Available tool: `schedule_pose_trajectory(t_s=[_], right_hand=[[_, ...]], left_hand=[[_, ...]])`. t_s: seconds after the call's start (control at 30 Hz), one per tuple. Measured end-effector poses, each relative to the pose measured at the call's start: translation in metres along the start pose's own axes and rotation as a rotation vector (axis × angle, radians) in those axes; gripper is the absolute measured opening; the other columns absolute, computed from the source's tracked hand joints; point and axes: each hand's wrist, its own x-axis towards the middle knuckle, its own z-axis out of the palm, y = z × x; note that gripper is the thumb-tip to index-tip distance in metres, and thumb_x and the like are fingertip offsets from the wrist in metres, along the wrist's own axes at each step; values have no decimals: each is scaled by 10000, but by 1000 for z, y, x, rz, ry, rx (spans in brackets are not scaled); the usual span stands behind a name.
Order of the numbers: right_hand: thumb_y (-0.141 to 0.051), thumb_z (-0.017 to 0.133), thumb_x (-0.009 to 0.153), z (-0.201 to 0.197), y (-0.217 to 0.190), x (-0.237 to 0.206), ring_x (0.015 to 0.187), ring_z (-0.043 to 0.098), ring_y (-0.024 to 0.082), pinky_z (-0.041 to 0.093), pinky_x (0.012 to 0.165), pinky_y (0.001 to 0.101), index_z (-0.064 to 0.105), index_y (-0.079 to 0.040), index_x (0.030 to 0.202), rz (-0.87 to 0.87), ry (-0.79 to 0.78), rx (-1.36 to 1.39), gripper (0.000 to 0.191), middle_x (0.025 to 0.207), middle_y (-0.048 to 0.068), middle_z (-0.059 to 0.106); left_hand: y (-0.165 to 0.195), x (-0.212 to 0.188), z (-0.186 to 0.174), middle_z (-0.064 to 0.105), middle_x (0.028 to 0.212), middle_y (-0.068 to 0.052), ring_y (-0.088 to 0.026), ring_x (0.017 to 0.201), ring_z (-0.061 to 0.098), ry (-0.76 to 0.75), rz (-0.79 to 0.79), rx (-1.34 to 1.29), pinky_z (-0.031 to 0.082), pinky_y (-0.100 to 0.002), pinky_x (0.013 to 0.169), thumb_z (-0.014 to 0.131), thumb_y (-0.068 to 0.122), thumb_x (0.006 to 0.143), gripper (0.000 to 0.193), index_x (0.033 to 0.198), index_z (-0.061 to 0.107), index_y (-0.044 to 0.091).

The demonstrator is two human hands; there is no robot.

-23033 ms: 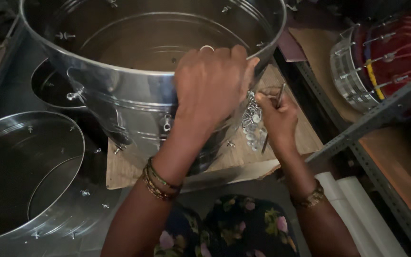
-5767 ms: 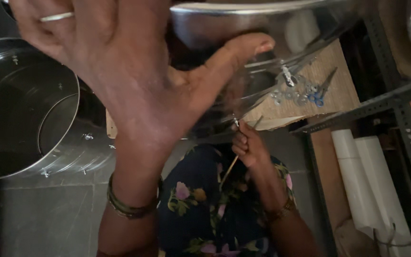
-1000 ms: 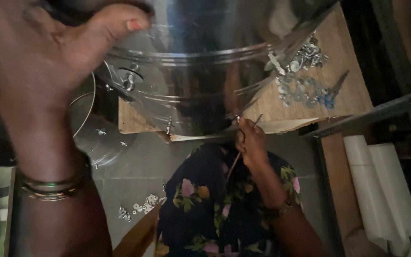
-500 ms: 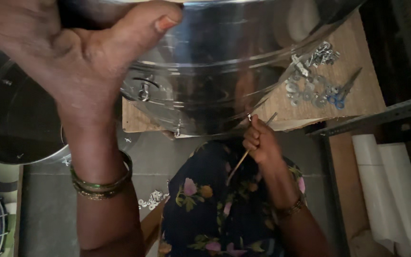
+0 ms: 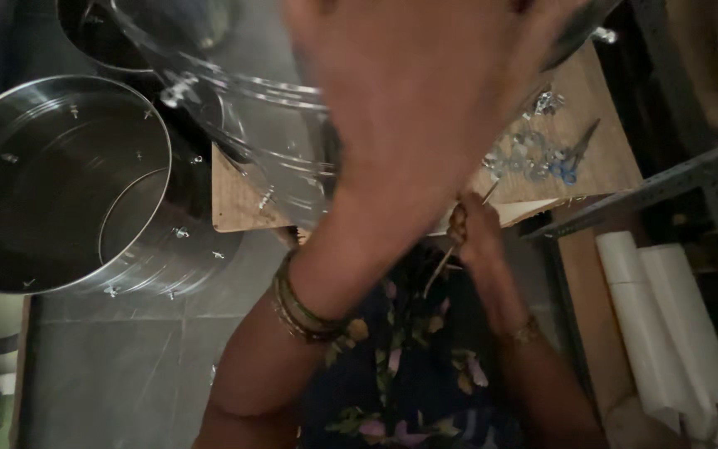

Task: The person assembles a drum by inserting and tightening tension rods into the drum shell using a wrench. They rotate the drum to access different sections and continue the assembly process.

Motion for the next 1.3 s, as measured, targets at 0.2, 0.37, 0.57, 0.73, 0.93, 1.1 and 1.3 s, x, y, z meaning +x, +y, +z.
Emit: schedule_pose_trajectory(t_s=[0.2,0.37,0.57,0.73,0.93,1.1,1.3], right_hand=[[-365,669,933,5,37,-50,522,408,108,323,457,282,718,-102,972,2,64,-604,270,629,-18,524],[-334,695,965,15,59,-68,594,485,44,402,535,227,733,-73,1016,-218,-150,-580,268,697,-63,566],[-295,666,995,31,63,-73,570,437,39,357,522,231,728,-70,1062,-197,-235,-437,243,671,-65,511],[-291,630,993,42,54,-81,513,382,50,295,461,243,747,-89,1056,-73,-194,-412,242,615,-61,475],[-298,632,1010,58,43,-87,542,397,36,289,477,234,754,-72,1043,-40,-136,-362,258,629,-76,462],[-298,621,1006,63,46,-85,524,379,42,284,474,233,768,-72,1029,-45,-85,-408,270,607,-67,469],[-328,663,1013,46,51,-62,461,360,56,283,418,232,664,-39,1013,376,-448,354,290,576,-61,443]], left_hand=[[-22,0,-46,569,816,-11,-174,762,517,-227,205,-294,370,-372,796,631,434,1082,306,1077,700,136],[-101,20,-86,456,650,-43,-206,563,378,-245,291,-79,320,-395,645,713,367,1061,379,855,629,59],[-147,7,-67,440,646,-29,-147,554,350,-175,251,-190,222,-327,587,686,255,1141,381,829,608,52],[-149,4,-52,447,636,-63,-175,500,333,-59,274,-185,243,-332,536,765,248,1152,459,781,604,31],[-153,-8,-48,471,601,-41,-126,497,398,-118,136,-363,242,-270,464,770,160,1111,354,818,650,2],[-160,-39,-40,653,995,-151,-91,641,563,-132,-49,-371,386,-202,530,714,209,1136,408,1283,514,-115],[-171,-54,-31,693,1108,-196,-120,658,629,-141,-24,-361,407,-200,520,775,151,1129,417,1359,522,-89]])
